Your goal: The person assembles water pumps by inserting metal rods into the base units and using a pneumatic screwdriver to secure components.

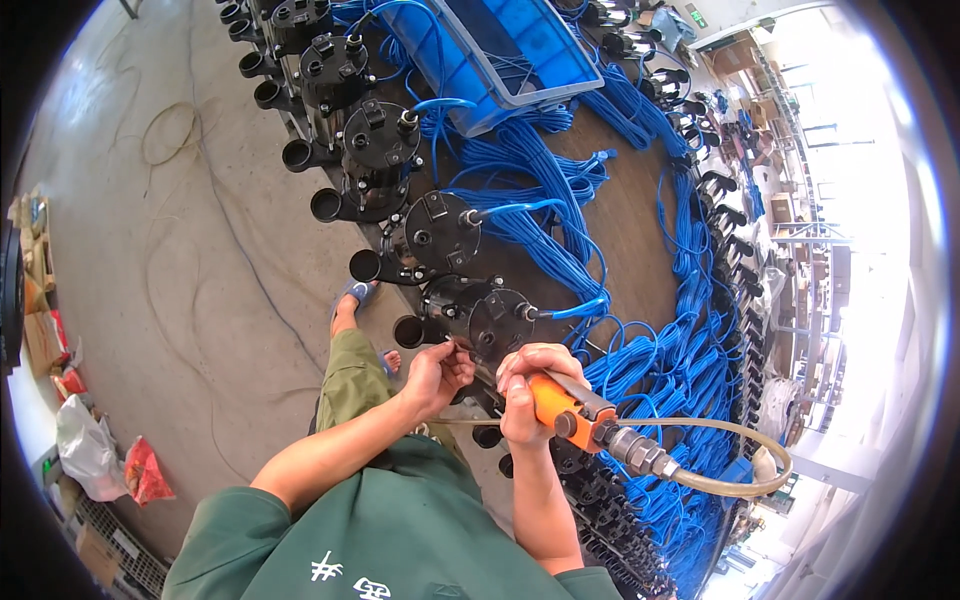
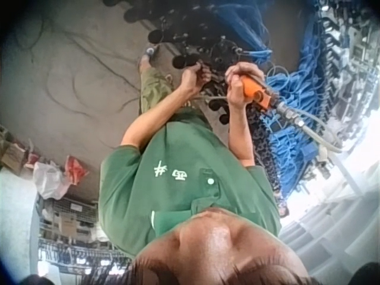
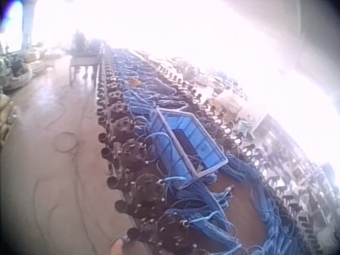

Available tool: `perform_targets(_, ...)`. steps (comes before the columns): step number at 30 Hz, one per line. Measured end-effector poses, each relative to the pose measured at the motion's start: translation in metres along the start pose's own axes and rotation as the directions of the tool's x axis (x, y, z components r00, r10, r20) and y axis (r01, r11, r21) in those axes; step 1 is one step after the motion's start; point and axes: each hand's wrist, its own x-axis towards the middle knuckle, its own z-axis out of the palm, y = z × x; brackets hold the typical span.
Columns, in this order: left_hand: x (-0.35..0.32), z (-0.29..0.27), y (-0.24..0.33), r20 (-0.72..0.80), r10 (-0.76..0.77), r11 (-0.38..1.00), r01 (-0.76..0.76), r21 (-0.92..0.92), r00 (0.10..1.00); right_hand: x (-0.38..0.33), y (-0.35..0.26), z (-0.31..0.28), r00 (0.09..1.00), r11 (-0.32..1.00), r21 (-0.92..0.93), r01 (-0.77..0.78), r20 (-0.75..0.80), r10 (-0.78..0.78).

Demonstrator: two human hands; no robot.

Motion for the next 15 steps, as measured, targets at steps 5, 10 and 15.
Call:
perform_targets(5,-0.032,-0.003,0.015,0.089,0.466,0.457,-0.326,0.828,0.88,-0.002,0.003,-0.004,0.999,0.999,0.008,0.037,0.024,-0.037)
perform_targets(10,-0.024,0.015,0.05,0.703,0.629,-0.498,-0.524,0.691,0.33,0.005,-0.014,0.0,0.999,0.999,0.002,-0.043,0.018,0.043)
perform_targets(15,0.002,0.003,0.066,0.748,0.426,-0.44,-0.606,0.663,0.51,0.035,-0.012,0.039,0.994,0.997,0.076,0.03,0.106,-0.038)
